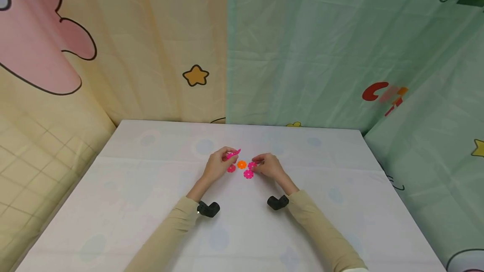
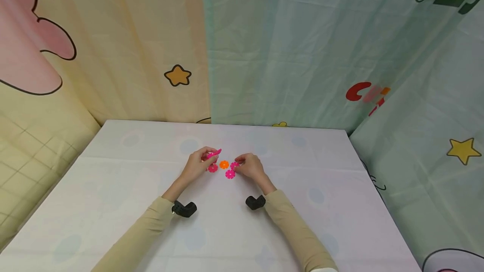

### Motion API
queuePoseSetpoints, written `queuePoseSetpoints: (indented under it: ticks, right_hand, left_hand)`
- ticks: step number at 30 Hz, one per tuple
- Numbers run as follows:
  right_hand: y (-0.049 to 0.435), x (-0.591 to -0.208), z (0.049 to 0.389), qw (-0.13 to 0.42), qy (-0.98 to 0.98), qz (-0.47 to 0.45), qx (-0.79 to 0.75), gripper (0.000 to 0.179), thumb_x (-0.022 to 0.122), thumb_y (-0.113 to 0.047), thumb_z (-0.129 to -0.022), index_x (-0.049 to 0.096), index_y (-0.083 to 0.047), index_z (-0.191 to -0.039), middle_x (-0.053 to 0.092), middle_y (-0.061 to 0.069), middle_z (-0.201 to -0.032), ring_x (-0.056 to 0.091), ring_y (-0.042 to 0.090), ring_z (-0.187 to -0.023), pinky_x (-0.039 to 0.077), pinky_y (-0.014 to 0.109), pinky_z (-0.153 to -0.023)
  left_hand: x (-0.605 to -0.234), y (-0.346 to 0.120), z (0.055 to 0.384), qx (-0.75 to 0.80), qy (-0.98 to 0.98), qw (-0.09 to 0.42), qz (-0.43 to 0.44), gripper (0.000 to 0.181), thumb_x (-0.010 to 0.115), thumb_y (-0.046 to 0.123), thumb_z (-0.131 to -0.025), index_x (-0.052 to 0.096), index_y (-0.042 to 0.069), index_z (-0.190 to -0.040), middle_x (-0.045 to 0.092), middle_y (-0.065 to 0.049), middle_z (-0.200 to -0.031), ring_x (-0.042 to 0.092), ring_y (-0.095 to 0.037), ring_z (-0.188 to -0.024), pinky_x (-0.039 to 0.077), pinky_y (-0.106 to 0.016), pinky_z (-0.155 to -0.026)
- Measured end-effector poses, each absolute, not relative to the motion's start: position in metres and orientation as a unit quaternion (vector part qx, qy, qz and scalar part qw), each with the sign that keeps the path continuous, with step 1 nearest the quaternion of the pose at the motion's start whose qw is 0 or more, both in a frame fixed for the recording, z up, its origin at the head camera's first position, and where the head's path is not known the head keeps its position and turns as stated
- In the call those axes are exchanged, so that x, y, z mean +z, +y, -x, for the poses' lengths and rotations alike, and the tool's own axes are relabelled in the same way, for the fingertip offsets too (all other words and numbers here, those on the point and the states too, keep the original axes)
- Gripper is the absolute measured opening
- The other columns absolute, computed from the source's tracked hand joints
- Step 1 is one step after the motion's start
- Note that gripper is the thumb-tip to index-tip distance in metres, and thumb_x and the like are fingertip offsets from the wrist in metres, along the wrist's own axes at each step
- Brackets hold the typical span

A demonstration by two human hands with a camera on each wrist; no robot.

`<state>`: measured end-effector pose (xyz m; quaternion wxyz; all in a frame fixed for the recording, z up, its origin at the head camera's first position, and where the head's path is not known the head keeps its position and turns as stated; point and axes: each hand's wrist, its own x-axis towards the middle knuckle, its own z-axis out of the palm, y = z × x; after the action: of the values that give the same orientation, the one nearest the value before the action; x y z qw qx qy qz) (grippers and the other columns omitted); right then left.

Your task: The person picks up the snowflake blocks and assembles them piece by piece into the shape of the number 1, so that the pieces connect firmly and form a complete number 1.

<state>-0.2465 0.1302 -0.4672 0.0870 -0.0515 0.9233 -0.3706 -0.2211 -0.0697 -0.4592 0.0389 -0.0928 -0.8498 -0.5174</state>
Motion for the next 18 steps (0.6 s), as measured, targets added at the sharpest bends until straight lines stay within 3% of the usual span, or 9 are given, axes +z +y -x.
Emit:
queuePoseSetpoints:
  ticks: [8,13,18]
  right_hand:
    - [0.1306,-0.4689,0.2457,0.073,0.921,0.057,-0.379,0.024,0.077,-0.012,-0.080,0.069,-0.006,-0.102,0.065,0.007,-0.090,0.054,0.017,-0.073,0.049,0.022,-0.063]
    - [0.1334,-0.4705,0.2459,0.074,0.909,0.047,-0.408,0.018,0.073,-0.013,-0.084,0.068,-0.005,-0.100,0.066,0.009,-0.089,0.056,0.017,-0.071,0.052,0.023,-0.065]
    - [0.1341,-0.4698,0.2447,0.065,0.903,0.045,-0.421,0.018,0.068,-0.014,-0.089,0.068,-0.004,-0.104,0.065,0.009,-0.084,0.055,0.016,-0.066,0.052,0.022,-0.062]
  left_hand:
    - [-0.4604,-0.0679,0.2196,-0.526,-0.845,0.035,0.092,0.023,0.064,0.020,-0.093,0.065,0.008,-0.112,0.071,-0.009,-0.086,0.064,-0.026,-0.073,0.045,-0.019,-0.059]
    - [-0.4601,-0.0678,0.2181,-0.525,-0.845,0.027,0.096,0.022,0.063,0.020,-0.093,0.065,0.008,-0.111,0.072,-0.013,-0.087,0.064,-0.028,-0.072,0.043,-0.019,-0.058]
    - [-0.4623,-0.0678,0.2175,-0.518,-0.849,0.029,0.094,0.019,0.064,0.022,-0.093,0.065,0.008,-0.106,0.070,-0.015,-0.085,0.058,-0.020,-0.065,0.042,-0.020,-0.058]
